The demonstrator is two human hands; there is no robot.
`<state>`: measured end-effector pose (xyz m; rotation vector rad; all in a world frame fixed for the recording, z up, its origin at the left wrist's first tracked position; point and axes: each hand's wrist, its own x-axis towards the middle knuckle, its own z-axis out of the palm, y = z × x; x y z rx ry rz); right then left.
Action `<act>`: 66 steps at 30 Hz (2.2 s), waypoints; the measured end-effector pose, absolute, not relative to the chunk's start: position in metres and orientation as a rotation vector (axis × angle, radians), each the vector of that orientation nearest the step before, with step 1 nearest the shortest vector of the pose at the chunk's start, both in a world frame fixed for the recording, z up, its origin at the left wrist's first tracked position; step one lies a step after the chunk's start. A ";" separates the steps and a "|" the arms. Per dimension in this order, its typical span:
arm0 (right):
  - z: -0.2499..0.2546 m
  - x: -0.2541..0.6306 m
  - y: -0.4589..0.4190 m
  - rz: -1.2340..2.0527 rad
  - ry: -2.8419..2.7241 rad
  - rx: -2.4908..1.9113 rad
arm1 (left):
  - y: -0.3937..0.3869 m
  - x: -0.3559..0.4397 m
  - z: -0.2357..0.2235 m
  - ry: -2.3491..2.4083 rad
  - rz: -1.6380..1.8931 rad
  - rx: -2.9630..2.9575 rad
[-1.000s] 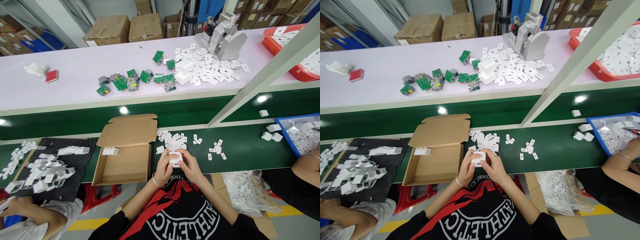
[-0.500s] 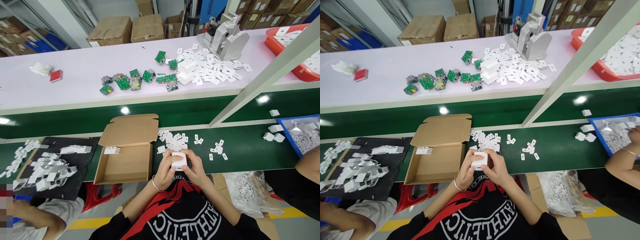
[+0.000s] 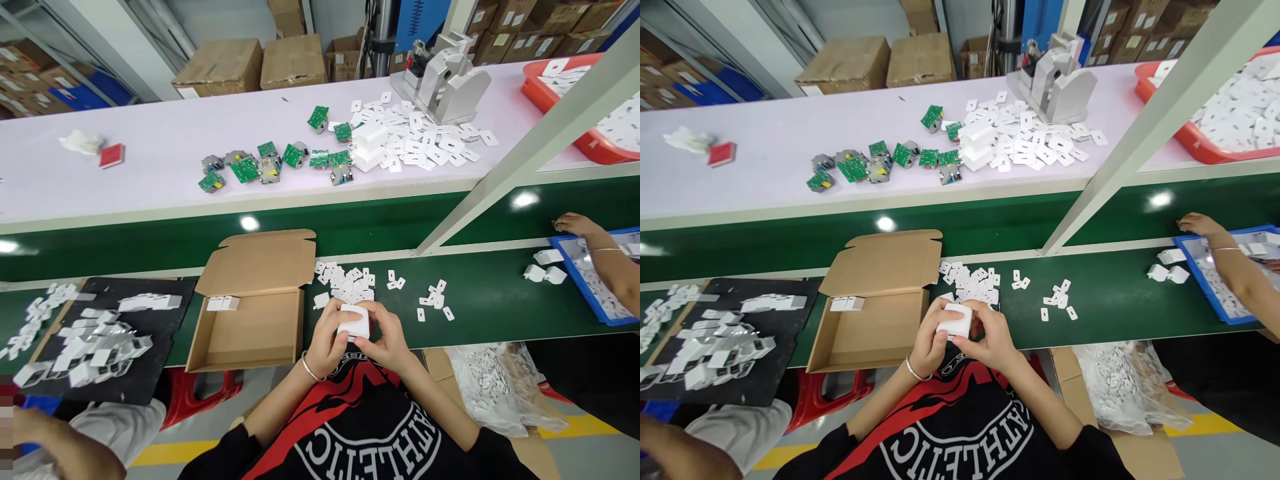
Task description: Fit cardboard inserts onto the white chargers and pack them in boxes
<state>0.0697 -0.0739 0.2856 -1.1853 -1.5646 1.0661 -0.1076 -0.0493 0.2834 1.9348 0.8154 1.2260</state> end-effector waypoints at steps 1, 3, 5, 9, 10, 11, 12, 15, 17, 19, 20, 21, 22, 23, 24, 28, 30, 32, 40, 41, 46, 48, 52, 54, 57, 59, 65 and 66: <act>0.285 0.070 -0.074 1.050 -1.557 -1.197 | -0.049 -0.107 0.284 0.824 1.193 1.913; 0.284 0.070 -0.074 1.020 -1.558 -1.207 | -0.048 -0.107 0.283 0.812 1.153 1.877; 0.284 0.070 -0.075 1.004 -1.564 -1.194 | -0.048 -0.107 0.281 0.775 1.173 1.863; 0.287 0.070 -0.075 1.025 -1.587 -1.141 | -0.048 -0.106 0.274 0.788 1.272 1.872; 0.287 0.069 -0.075 1.035 -1.590 -1.132 | -0.048 -0.106 0.273 0.810 1.285 1.874; 0.288 0.069 -0.075 1.047 -1.590 -1.125 | -0.048 -0.105 0.272 0.830 1.293 1.876; 0.288 0.069 -0.074 1.061 -1.585 -1.123 | -0.048 -0.104 0.272 0.848 1.298 1.874; 0.283 0.066 -0.074 1.109 -1.535 -1.146 | -0.048 -0.101 0.270 0.885 1.306 1.818; 0.278 0.064 -0.074 1.147 -1.469 -1.177 | -0.046 -0.100 0.271 0.914 1.276 1.762; 0.272 0.062 -0.074 1.202 -1.375 -1.213 | -0.043 -0.101 0.271 0.924 1.194 1.739; 0.269 0.062 -0.074 1.237 -1.323 -1.226 | -0.042 -0.102 0.272 0.916 1.137 1.747; 0.266 0.062 -0.073 1.272 -1.275 -1.234 | -0.040 -0.103 0.272 0.905 1.074 1.765; 0.263 0.062 -0.073 1.307 -1.238 -1.237 | -0.039 -0.104 0.271 0.899 1.010 1.787; 0.261 0.063 -0.072 1.341 -1.217 -1.239 | -0.037 -0.105 0.271 0.902 0.954 1.810; 0.259 0.065 -0.072 1.368 -1.219 -1.245 | -0.037 -0.106 0.269 0.919 0.905 1.832; 0.253 0.074 -0.070 1.255 -1.326 -1.367 | -0.035 -0.109 0.258 1.101 0.804 1.886; 0.250 0.077 -0.069 1.175 -1.364 -1.379 | -0.035 -0.109 0.252 1.233 0.724 1.930; 0.243 0.079 -0.069 1.202 -1.397 -1.329 | -0.035 -0.109 0.247 1.366 0.568 1.986; 0.164 0.066 -0.076 1.506 -0.991 -1.441 | -0.041 -0.115 0.212 1.573 -0.146 1.896; 0.153 0.064 -0.077 1.508 -0.968 -1.465 | -0.043 -0.117 0.205 1.575 -0.162 1.860; 0.113 0.059 -0.068 1.480 -0.918 -1.604 | -0.053 -0.130 0.173 1.589 -0.140 1.754; 0.101 0.060 -0.059 1.463 -0.954 -1.633 | -0.055 -0.134 0.165 1.597 -0.097 1.715; 0.082 0.076 -0.041 1.345 -1.018 -1.768 | -0.055 -0.138 0.153 1.604 0.042 1.655; 0.072 0.093 -0.035 1.240 -1.010 -1.911 | -0.055 -0.138 0.149 1.602 0.127 1.635; 0.057 0.127 -0.027 1.056 -0.959 -2.148 | -0.056 -0.137 0.143 1.566 0.230 1.577; 0.049 0.150 -0.022 0.949 -0.929 -2.268 | -0.058 -0.136 0.139 1.519 0.274 1.514; 0.031 0.190 -0.015 0.828 -1.085 -2.290 | -0.062 -0.125 0.124 1.350 0.409 1.353; 0.029 0.191 -0.018 0.815 -1.121 -2.266 | -0.062 -0.123 0.122 1.327 0.419 1.334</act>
